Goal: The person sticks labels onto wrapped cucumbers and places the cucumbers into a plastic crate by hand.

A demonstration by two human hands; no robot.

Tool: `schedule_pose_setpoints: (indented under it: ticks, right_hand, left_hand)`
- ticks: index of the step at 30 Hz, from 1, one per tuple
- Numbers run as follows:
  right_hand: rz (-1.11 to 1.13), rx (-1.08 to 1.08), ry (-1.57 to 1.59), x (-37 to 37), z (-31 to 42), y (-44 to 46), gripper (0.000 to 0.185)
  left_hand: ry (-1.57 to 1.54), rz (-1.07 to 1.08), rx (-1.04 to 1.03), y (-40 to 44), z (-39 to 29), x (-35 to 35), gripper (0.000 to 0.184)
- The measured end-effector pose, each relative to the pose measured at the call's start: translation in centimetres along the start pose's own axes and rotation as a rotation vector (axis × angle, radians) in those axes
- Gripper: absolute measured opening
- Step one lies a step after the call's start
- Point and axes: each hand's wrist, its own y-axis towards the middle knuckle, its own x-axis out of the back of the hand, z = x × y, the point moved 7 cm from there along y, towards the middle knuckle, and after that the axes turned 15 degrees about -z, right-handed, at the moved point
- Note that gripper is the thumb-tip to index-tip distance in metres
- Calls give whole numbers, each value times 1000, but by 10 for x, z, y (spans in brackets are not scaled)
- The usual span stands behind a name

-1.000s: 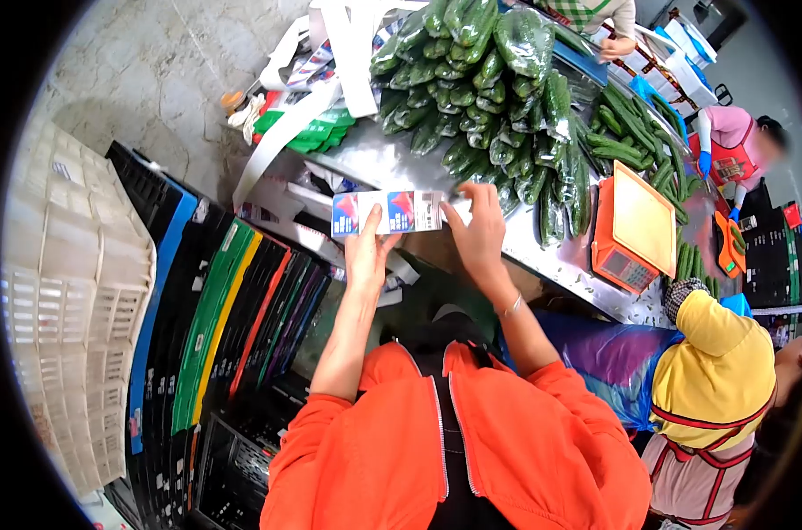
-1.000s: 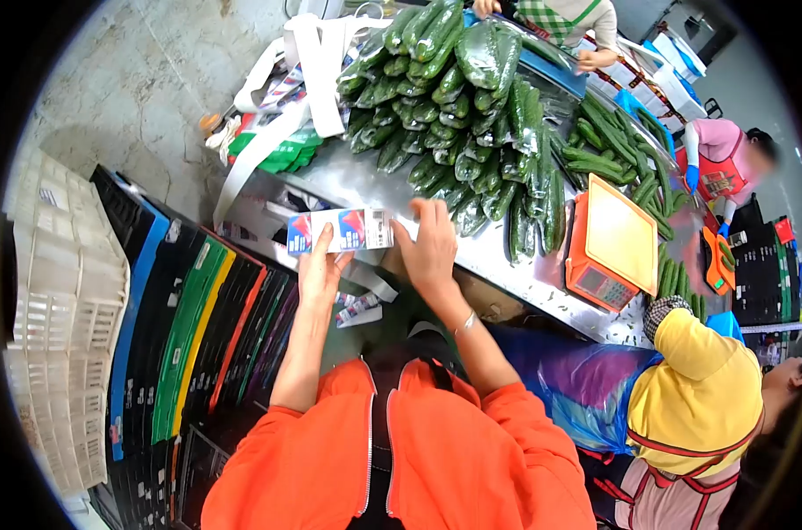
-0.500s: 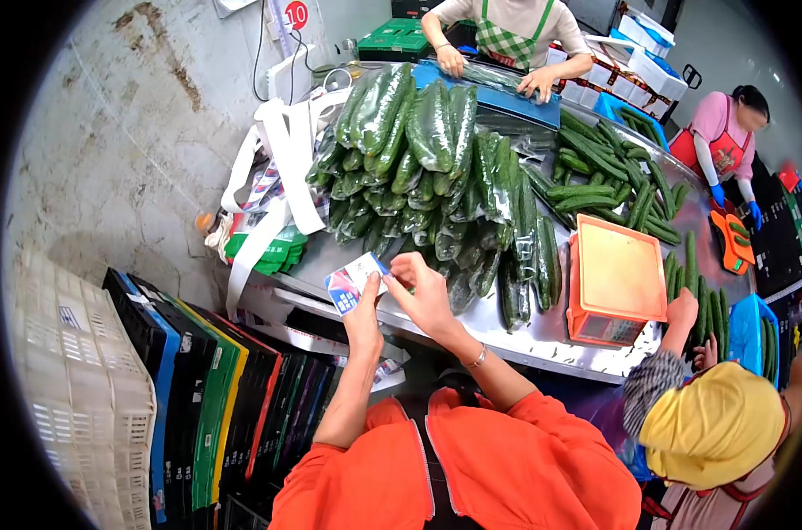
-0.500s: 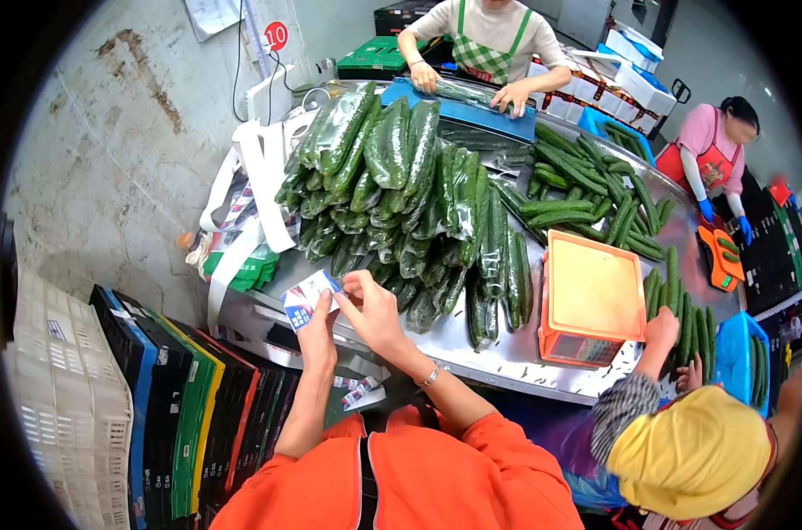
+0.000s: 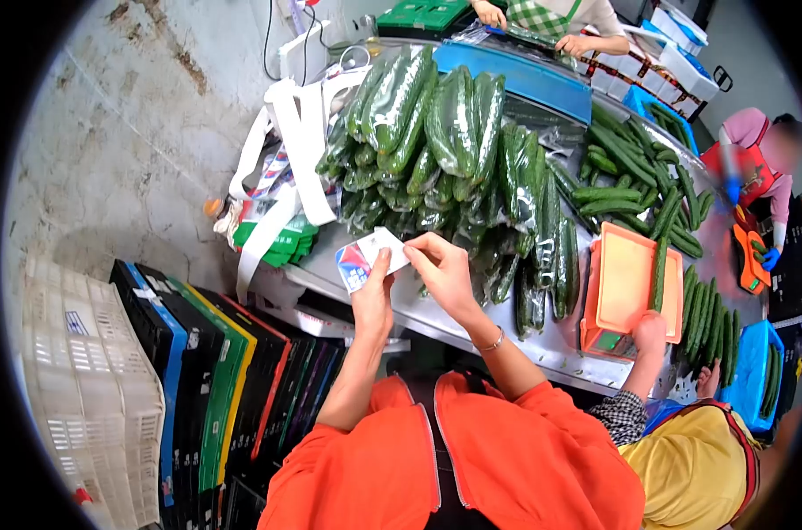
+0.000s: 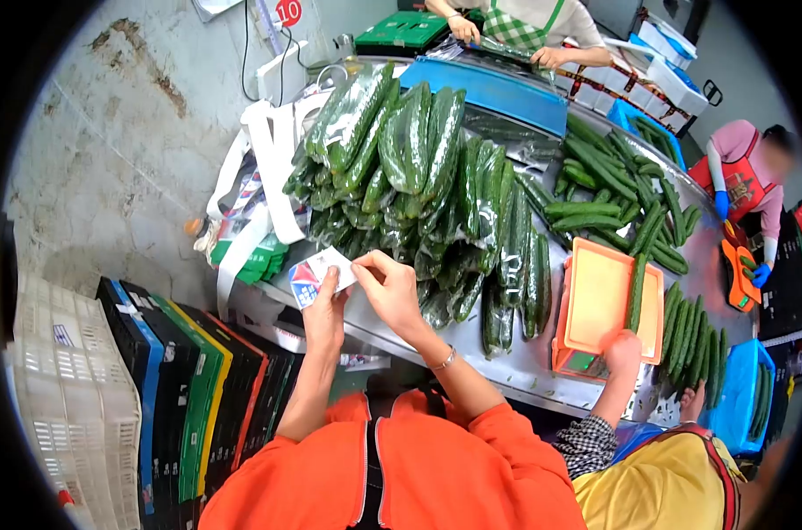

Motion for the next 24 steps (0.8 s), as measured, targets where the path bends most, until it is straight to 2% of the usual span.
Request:
schedule_pose_setpoints:
  ticks: [4,6,8,11,12,14,16,18,21,24]
  right_hand:
    - [19,-2,10,9,10,21,11]
    - [39,-180,109,13,30,33,11]
    - [-53,-117,69,18,54,56,12]
    - [-226,100,108,22,92,105,15]
    - [-319,241,28,20,105,123,16]
    - [-445,378,12,3,119,154,18]
    - [-528,556,-239,-14,119,187,17]
    - [-614,799,-630,-34,129,197,16]
    - [-554,842,-664,-57,115,208,17]
    - [-452,814,-744,-71,98,206,17]
  left_hand:
    - [-72,-19,70,11,-17,20,37]
    - [-129,-61,63,24,-21,44,34]
    - [-208,-126,149,35,-22,66,30]
    - [-219,-163,161,46,-28,96,25]
    - [-206,-153,143,49,-27,106,26]
    - [-84,-181,156,52,-16,123,28]
    - [-9,-128,217,50,2,136,30]
    - [22,-69,329,42,21,141,29]
    - [1,39,472,32,45,142,29]
    - [26,104,525,29,58,141,25]
